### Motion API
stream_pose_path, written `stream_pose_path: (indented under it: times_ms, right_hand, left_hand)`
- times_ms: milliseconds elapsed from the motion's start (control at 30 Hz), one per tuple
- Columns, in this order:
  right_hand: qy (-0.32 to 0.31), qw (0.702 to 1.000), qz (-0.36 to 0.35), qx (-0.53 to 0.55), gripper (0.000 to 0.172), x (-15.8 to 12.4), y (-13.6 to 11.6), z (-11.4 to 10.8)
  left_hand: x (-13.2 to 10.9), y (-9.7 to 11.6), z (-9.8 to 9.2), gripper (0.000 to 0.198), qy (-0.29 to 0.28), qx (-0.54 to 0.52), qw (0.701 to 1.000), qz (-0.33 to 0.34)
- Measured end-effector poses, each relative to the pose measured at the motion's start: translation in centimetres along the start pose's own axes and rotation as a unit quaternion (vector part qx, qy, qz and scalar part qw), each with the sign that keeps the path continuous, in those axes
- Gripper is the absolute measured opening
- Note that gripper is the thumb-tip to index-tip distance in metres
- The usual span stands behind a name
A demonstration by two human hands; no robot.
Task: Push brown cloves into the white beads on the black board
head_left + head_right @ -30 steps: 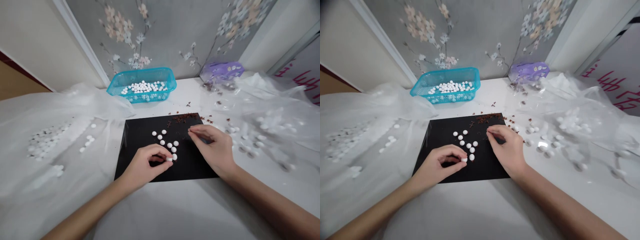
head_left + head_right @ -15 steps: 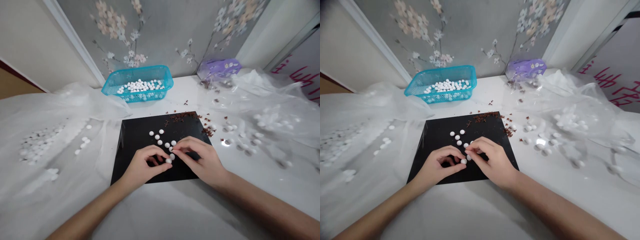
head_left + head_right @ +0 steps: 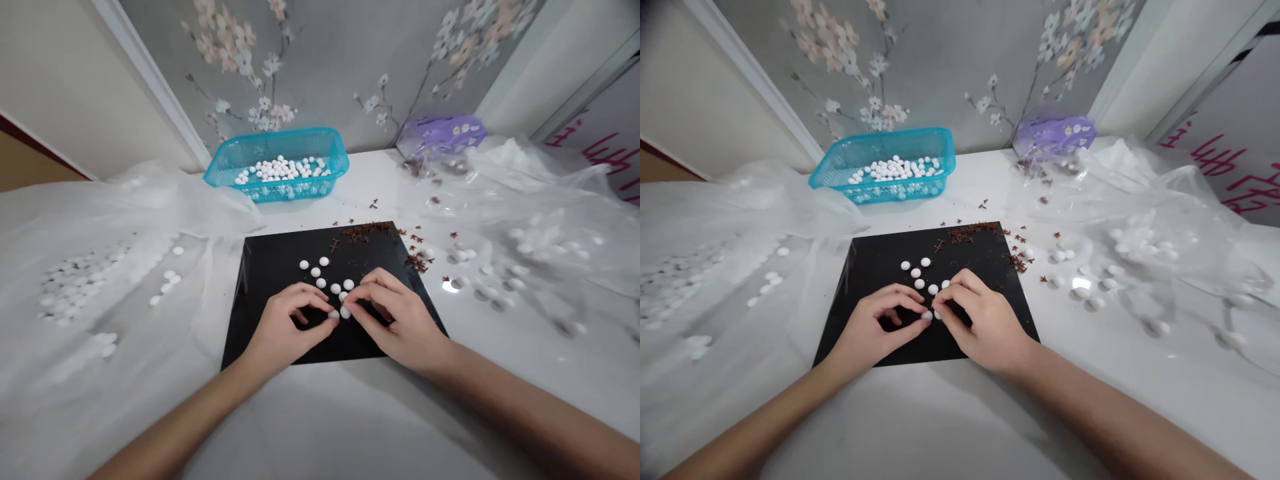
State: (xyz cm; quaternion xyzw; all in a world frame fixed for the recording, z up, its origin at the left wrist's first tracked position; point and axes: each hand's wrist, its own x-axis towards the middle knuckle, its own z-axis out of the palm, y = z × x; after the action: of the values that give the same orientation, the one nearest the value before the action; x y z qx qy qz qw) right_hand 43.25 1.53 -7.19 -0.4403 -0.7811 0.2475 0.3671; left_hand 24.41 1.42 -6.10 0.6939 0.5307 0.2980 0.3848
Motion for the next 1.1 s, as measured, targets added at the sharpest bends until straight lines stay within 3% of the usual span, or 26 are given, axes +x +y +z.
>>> stream_pose_path:
  times_ms: [133, 300, 833, 1100]
  right_hand:
    - [-0.007, 1.0, 0.003, -0.006, 0.011, 0.04, 0.07, 0.16]
    - [-0.022, 1.0, -0.001, -0.017, 0.012, -0.12, 0.13, 0.36]
    - [-0.039, 0.988, -0.114, -0.098, 0.02, -0.33, 0.33, 0.76]
    - [-0.087, 0.991, -0.092, -0.037, 0.015, -0.32, -0.16, 0.36]
  left_hand:
    - [-0.34, -0.08, -0.15, 0.007, 0.017, 0.125, 0.991, 0.052]
    - [-0.71, 0.08, 0.08, 0.008, 0.03, 0.184, 0.98, 0.069]
    - [-0.7, -0.16, 0.53, 0.012, 0.046, 0.148, 0.986, 0.059]
    - [-0.73, -0.13, 0.55, 0.009, 0.047, 0.132, 0.989, 0.052]
